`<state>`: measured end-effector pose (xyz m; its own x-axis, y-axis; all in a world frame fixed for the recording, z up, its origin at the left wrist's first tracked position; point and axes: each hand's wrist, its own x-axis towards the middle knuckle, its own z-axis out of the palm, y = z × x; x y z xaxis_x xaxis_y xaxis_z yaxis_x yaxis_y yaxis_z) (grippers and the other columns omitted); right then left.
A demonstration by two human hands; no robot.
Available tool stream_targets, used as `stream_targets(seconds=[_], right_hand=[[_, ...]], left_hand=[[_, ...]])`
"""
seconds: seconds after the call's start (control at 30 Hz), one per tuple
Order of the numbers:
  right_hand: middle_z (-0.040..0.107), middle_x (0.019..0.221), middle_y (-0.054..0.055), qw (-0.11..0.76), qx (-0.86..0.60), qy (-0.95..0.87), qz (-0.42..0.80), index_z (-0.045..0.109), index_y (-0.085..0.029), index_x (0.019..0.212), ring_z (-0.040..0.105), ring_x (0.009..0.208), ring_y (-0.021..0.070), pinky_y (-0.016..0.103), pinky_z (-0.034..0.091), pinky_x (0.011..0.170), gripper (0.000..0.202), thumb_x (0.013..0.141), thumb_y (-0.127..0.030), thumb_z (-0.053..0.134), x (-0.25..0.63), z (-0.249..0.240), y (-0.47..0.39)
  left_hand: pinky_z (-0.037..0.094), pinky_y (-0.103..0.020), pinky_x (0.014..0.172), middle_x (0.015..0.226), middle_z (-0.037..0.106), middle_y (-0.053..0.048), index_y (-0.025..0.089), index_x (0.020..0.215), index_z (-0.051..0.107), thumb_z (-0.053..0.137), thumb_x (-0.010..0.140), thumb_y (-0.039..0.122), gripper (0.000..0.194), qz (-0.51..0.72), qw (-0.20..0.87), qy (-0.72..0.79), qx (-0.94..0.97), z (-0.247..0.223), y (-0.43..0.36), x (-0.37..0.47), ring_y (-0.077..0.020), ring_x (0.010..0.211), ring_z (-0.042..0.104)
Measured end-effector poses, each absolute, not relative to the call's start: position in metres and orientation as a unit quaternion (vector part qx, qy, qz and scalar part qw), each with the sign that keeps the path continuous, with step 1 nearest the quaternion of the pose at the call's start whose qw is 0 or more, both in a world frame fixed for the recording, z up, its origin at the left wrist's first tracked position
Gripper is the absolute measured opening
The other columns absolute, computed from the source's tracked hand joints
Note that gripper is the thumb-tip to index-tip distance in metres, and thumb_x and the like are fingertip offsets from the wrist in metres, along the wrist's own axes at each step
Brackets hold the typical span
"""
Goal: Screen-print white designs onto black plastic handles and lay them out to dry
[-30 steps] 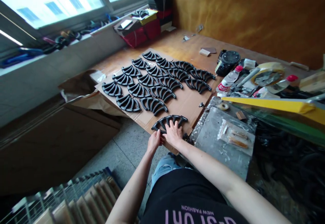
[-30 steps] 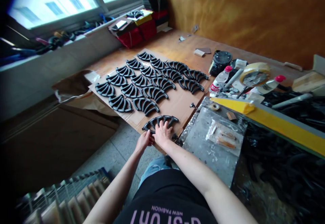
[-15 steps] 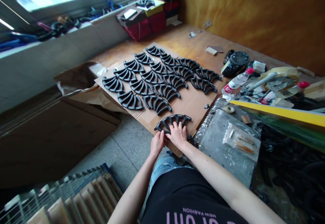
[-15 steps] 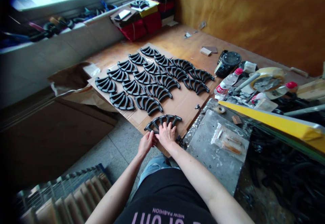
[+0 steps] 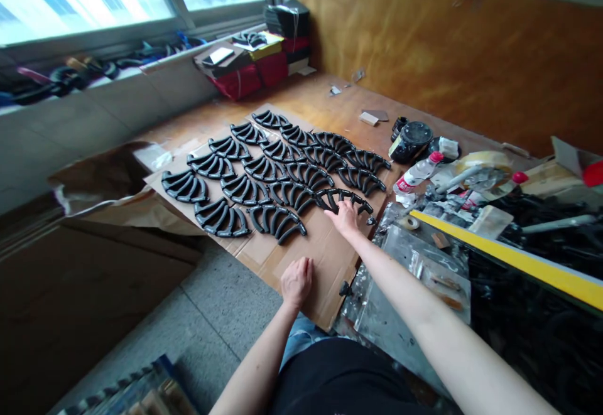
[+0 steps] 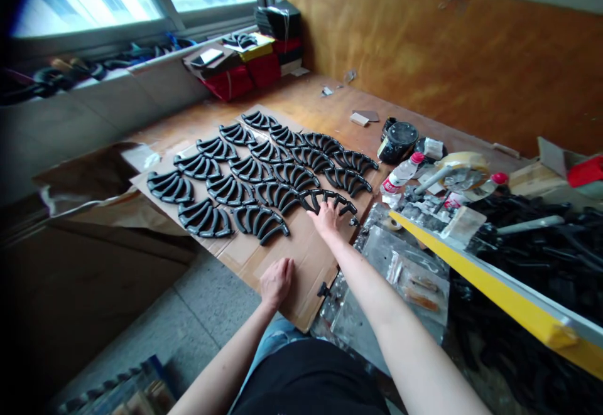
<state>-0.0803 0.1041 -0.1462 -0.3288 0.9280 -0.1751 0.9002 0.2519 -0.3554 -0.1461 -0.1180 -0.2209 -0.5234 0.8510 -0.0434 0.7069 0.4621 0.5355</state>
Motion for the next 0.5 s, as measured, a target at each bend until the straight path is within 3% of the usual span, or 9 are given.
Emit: stream_targets(seconds=[0.37,0.5], right_hand=[[0.05,0.134,0.022,-0.024,-0.653,-0.739,0.163,0.06,-0.017,0.125,0.042,0.126,0.0416,0.061,0.041,0.091,0.045,0.093,-0.048,0.055,-0.099,-0.172,0.137],[0.041,0.147,0.019,-0.024,-0.634,-0.748,0.197,0.051,-0.022,0.137,0.031,0.137,0.0437,0.068,0.035,0.097,0.051,0.091,-0.042,0.06,-0.094,-0.162,0.129]], left_hand=[[0.04,-0.029,0.075,0.077,0.067,-0.006,0.024,0.079,0.061,0.033,0.101,0.039,0.039,0.2,0.114,0.843,0.486,-0.224,-0.122,-0.146,-0.0189,0.08,0.061],[0.04,-0.028,0.071,0.079,0.067,-0.007,0.023,0.08,0.061,0.033,0.101,0.039,0.038,0.189,0.105,0.842,0.495,-0.225,-0.123,-0.147,-0.0193,0.079,0.062]])
